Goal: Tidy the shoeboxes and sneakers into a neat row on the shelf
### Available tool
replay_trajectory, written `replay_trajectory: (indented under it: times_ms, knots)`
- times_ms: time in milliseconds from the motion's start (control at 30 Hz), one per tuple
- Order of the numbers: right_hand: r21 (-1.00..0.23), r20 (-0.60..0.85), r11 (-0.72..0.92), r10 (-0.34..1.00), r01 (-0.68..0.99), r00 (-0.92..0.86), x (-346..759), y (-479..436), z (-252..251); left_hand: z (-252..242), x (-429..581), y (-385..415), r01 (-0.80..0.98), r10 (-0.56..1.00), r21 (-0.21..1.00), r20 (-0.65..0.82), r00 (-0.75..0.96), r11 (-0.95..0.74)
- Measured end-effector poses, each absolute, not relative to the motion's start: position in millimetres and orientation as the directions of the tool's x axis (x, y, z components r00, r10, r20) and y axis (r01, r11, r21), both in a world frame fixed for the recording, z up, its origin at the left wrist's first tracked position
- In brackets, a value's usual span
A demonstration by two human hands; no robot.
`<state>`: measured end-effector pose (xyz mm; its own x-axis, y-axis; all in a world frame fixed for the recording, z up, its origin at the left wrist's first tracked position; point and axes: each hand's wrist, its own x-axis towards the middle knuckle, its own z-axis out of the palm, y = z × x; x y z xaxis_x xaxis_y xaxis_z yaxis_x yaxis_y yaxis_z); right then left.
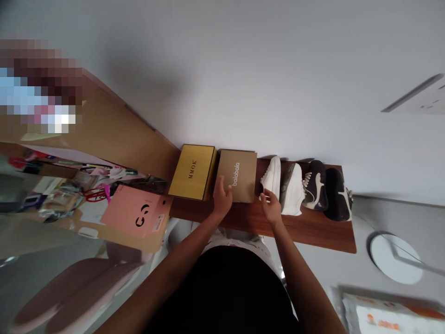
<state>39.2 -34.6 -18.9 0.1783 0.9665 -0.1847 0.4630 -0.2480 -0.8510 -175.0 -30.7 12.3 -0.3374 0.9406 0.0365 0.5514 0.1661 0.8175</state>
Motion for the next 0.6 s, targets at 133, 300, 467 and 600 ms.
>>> replay_trajectory:
  times_ms: [133, 300, 467, 600]
  knots:
    - [-0.766, 0.028, -0.188, 0.946, 0.614, 0.324, 96.9, -47.5, -21.0, 16.1, -116.6, -39.6, 0.536, 0.994, 0.844, 0.085, -0.070, -0.034]
    - [-0.575, 0.144, -0.208, 0.926, 0.792, 0.348, 152.4, -64.3, -44.7, 1.9, -60.5, -52.4, 0.474, 0.992, 0.876, 0.038, 0.120, -0.090]
    - [-0.566, 0.085, -0.198, 0.952, 0.801, 0.295, 169.3, -80.4, -51.0, -13.7, -48.6, -56.7, 0.463, 0.995, 0.886, -0.032, 0.092, -0.015]
    - [-0.593, -0.046, -0.290, 0.944, 0.751, 0.327, 167.9, -78.6, -51.1, -28.0, -41.5, -50.9, 0.502, 0.992, 0.862, -0.111, 0.060, 0.066]
